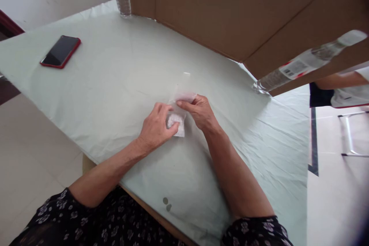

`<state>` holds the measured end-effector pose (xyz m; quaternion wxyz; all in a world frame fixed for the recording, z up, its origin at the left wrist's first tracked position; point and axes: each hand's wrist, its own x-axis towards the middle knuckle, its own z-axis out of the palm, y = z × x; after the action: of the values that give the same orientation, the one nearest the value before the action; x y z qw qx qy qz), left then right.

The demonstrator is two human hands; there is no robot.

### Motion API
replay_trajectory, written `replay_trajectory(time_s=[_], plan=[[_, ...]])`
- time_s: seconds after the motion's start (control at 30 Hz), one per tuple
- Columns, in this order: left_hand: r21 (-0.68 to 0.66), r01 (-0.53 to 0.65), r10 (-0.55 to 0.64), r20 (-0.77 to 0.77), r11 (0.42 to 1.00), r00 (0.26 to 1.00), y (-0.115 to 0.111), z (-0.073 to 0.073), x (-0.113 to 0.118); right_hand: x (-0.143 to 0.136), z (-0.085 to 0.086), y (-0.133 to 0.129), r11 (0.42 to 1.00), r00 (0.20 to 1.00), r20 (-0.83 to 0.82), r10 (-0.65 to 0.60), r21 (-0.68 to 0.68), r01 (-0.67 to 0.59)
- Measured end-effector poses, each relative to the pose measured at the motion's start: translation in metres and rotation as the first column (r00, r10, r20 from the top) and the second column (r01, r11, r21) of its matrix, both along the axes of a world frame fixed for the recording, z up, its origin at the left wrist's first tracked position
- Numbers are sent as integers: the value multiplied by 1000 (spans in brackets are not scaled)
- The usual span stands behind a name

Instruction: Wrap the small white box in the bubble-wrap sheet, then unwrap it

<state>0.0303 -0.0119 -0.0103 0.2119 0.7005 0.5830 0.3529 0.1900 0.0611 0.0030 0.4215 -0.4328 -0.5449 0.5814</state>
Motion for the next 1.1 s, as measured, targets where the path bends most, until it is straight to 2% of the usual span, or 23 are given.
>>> replay_trajectory(time_s=[0.1, 0.17, 0.27, 0.43, 0.57, 0.63, 0.7, 0.77, 0.87, 1.0, 1.1], plan=[[-17, -128, 128, 10, 992, 992, 0, -1, 0, 5, 5, -17, 995, 997, 70, 40, 91, -47], [5, -113, 113, 41, 994, 993, 1, -3, -2, 7, 6, -30, 978, 988, 153, 30, 197, -60], [29, 16, -19, 93, 999, 995, 4, -6, -7, 9, 3, -49, 935, 961, 274, -29, 348, -71], [-21, 214, -209, 135, 977, 968, 9, -7, -14, 14, -11, -73, 866, 907, 407, -111, 487, -113], [-75, 302, -292, 122, 950, 949, 14, -2, -25, 19, -21, -81, 753, 875, 461, -151, 626, -200], [-97, 394, -384, 105, 914, 917, 16, 3, -35, 20, -25, -82, 676, 864, 477, -159, 691, -257], [-165, 513, -502, 106, 842, 858, 17, 8, -45, 21, -30, -82, 604, 856, 489, -169, 738, -302], [-185, 560, -555, 81, 808, 828, 16, 10, -52, 21, -35, -81, 561, 848, 496, -186, 762, -322], [-151, 570, -573, 30, 808, 819, 14, 9, -52, 20, -40, -78, 581, 839, 507, -200, 751, -315], [-67, 516, -513, 64, 854, 856, 14, 6, -42, 19, -38, -74, 704, 852, 495, -171, 666, -246], [-89, 453, -432, 182, 887, 883, 14, 11, -37, 19, -28, -72, 809, 903, 414, -118, 568, -154]])
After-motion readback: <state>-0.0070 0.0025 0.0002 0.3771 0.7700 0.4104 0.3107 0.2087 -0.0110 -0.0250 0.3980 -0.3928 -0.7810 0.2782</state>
